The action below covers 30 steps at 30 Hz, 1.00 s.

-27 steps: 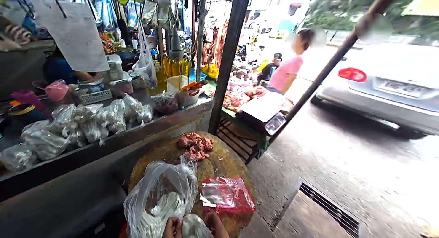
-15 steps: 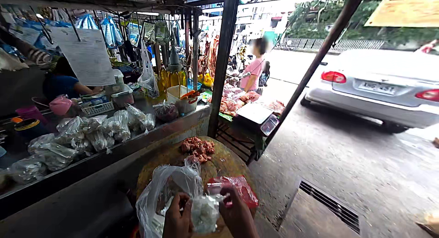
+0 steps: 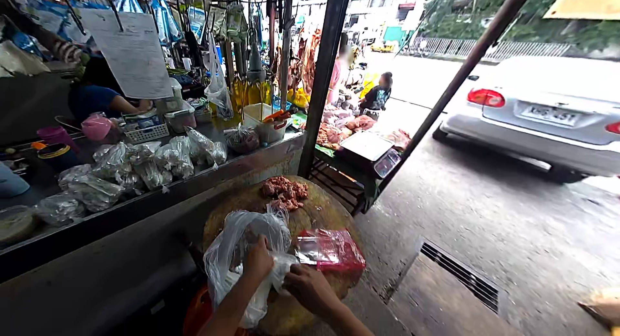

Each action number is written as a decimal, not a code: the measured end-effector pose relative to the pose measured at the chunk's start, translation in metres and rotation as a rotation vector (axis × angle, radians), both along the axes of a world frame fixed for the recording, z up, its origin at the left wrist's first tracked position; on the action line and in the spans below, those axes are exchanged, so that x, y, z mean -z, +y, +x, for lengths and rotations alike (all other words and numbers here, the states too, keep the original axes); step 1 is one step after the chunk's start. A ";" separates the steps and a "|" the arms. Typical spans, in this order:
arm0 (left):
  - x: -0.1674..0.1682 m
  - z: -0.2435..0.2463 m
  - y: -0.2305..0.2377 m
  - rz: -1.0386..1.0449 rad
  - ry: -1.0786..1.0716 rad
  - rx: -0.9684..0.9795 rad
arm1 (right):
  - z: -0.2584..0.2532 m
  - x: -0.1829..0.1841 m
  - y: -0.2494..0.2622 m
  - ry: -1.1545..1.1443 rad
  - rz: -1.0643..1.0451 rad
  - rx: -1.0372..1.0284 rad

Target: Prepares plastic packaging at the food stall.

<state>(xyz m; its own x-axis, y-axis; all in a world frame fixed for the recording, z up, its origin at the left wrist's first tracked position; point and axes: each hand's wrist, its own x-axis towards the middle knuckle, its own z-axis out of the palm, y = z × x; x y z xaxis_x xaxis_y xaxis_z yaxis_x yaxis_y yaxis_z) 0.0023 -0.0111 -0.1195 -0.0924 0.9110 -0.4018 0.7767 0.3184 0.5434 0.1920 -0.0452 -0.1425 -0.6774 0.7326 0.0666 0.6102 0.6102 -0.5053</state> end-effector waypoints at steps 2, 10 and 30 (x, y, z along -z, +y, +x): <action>-0.016 -0.011 0.010 0.035 -0.021 0.030 | 0.018 -0.019 0.007 0.070 0.056 0.050; -0.067 -0.005 0.017 0.046 -0.126 0.102 | 0.055 -0.059 0.027 0.229 0.093 0.068; -0.070 0.007 -0.045 0.213 -0.796 0.368 | 0.012 -0.032 0.020 0.357 -0.301 -0.119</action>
<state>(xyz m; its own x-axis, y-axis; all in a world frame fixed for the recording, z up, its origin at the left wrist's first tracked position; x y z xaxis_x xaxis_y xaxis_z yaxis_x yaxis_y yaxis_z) 0.0090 -0.0556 -0.0492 0.4533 0.8904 -0.0413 0.1780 -0.0450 0.9830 0.2040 -0.0251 -0.1107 -0.7311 0.6738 0.1072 0.3014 0.4599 -0.8352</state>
